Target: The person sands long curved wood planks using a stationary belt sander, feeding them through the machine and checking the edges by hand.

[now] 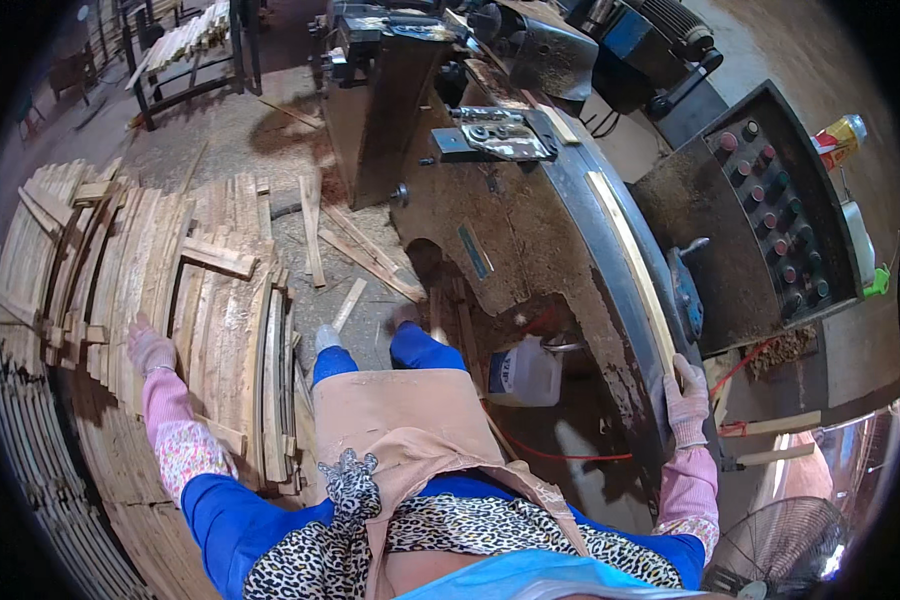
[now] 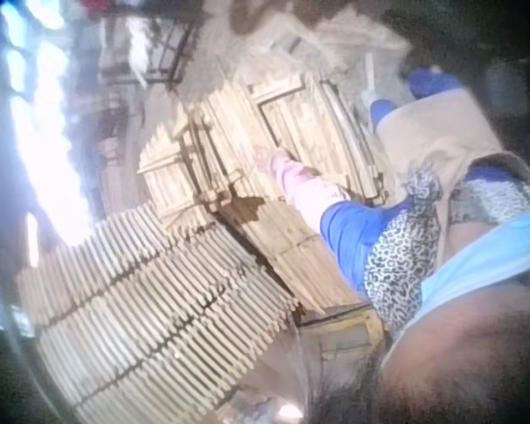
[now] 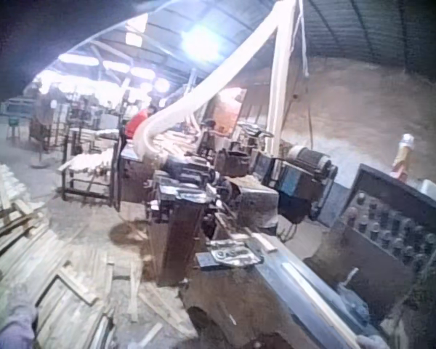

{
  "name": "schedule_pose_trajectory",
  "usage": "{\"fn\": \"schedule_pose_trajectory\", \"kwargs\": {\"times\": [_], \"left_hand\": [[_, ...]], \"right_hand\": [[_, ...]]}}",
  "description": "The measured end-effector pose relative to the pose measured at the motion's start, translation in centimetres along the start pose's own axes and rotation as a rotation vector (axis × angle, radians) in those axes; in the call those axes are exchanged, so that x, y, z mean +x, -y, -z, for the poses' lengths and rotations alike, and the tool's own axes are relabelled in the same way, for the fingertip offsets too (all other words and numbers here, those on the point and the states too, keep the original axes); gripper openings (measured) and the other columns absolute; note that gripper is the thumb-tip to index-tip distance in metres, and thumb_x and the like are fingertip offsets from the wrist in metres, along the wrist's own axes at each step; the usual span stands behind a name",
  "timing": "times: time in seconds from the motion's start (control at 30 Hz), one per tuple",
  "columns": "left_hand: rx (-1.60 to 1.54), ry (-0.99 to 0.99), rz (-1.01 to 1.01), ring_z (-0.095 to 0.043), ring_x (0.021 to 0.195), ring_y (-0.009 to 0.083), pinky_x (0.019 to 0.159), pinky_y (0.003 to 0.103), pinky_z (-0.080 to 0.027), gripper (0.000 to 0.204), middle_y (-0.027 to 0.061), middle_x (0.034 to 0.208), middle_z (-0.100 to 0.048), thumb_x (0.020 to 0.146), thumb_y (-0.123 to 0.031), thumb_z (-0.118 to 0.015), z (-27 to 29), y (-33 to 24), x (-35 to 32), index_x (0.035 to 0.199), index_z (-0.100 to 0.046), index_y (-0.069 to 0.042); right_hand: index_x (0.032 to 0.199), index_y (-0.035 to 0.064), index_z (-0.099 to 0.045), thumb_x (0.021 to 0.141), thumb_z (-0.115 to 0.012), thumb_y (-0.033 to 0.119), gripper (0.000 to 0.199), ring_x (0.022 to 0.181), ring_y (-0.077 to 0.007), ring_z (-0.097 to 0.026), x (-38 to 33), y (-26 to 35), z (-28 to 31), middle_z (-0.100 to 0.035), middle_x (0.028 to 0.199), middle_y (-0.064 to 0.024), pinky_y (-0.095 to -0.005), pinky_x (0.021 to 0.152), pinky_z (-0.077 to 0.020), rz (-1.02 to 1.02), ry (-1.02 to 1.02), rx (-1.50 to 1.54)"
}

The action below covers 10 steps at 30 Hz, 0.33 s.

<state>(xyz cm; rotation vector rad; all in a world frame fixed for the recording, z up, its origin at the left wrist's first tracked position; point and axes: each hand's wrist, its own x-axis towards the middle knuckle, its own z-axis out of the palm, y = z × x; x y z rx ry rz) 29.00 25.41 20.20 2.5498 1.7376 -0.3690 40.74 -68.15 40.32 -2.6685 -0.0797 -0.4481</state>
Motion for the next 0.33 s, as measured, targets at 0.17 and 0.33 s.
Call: {"fn": "schedule_pose_trajectory", "kwargs": {"times": [0.17, 0.33], "left_hand": [[0.043, -0.238, -0.027, -0.043, 0.143, 0.0336, 0.114, 0.049, -0.04, 0.082, 0.0129, 0.154, -0.047, 0.079, -0.042, -0.085, -2.9, 1.3, 2.1, 0.145, -0.045, -0.015], [-0.177, -0.189, -0.169, -0.06, 0.127, 0.0398, 0.107, 0.049, -0.049, 0.057, 0.0221, 0.136, -0.062, 0.084, -0.028, -0.068, 0.3, 1.3, -0.2, 0.136, -0.059, -0.009]], "right_hand": [[0.121, 0.0112, -0.073, 0.086, -0.075, 0.016, 0.036, 0.101, -0.0339, -0.067, 8.6, 5.2, -4.8, -0.069, 0.107, -0.0171, -0.0419, 0.091, -0.054, 0.318, -0.245, -0.201], [0.122, 0.0106, -0.074, 0.088, -0.076, 0.021, 0.035, 0.096, -0.0321, -0.069, 19.6, 12.2, -11.5, -0.071, 0.106, -0.0164, -0.044, 0.087, -0.0552, 0.28, -0.106, -0.054]]}}
